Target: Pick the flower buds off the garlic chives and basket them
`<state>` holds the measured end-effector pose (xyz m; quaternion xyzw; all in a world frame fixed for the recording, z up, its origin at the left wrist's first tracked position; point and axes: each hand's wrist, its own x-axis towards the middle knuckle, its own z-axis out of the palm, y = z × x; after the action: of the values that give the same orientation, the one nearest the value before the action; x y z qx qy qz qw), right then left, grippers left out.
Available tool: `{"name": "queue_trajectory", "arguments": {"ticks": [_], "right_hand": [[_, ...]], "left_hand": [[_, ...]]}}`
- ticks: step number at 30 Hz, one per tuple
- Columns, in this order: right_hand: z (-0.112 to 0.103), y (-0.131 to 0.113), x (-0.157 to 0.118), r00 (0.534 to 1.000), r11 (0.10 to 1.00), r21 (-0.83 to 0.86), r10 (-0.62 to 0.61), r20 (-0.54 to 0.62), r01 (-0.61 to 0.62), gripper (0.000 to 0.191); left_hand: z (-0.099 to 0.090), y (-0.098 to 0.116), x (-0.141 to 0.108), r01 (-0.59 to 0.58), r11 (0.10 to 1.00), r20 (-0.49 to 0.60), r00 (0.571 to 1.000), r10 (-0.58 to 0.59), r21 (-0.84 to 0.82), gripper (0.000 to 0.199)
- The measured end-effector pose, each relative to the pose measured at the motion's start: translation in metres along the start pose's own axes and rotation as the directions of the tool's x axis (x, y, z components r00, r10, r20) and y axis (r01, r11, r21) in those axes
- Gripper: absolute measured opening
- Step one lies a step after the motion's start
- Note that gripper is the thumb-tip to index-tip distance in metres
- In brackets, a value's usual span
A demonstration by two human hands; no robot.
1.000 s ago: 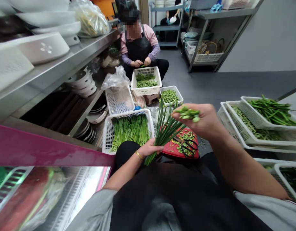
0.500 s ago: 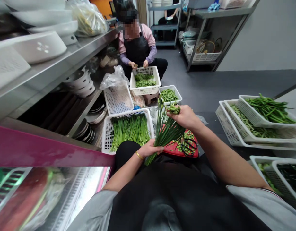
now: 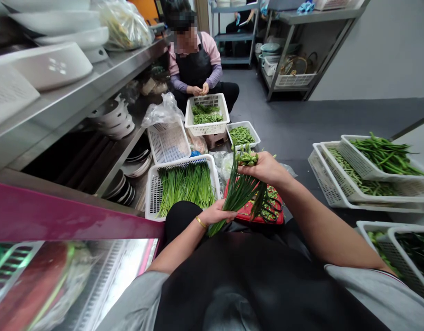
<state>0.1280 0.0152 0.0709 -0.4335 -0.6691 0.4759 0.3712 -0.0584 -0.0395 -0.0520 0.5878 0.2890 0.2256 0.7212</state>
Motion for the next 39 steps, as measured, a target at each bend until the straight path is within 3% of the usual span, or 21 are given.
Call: {"name": "queue_trajectory", "arguments": {"ticks": [9, 18, 25, 30, 35, 39], "right_hand": [[0.004, 0.002, -0.007, 0.994, 0.989, -0.149, -0.001, -0.106, -0.014, 0.025], [0.0, 0.005, -0.005, 0.996, 0.995, 0.097, -0.013, -0.088, 0.022, 0.031], [0.004, 0.006, -0.005, 0.994, 0.995, 0.097, 0.033, -0.106, -0.022, 0.038], [0.002, 0.004, -0.009, 0.982, 0.997, 0.076, 0.012, -0.191, 0.002, 0.038], [-0.01, -0.001, -0.007, 0.932, 0.996, 0.056, -0.04, -0.361, 0.064, 0.035], [-0.023, -0.011, -0.01, 0.927, 0.998, 0.012, -0.056, -0.372, 0.065, 0.035]], "left_hand": [[0.0, 0.001, -0.003, 0.01, 0.998, 0.014, 1.0, -0.009, -0.056, 0.05], [0.002, 0.004, 0.0, 0.013, 0.998, 0.055, 0.998, -0.01, -0.062, 0.05], [0.001, 0.001, 0.003, 0.03, 0.998, 0.023, 0.999, -0.029, -0.051, 0.051], [0.0, 0.007, 0.0, 0.017, 0.999, 0.016, 1.0, -0.017, -0.042, 0.051], [-0.001, 0.012, -0.003, -0.006, 1.0, 0.021, 1.0, 0.006, -0.003, 0.053], [0.002, 0.01, -0.004, 0.02, 0.999, 0.005, 1.0, -0.02, -0.029, 0.055]]}}
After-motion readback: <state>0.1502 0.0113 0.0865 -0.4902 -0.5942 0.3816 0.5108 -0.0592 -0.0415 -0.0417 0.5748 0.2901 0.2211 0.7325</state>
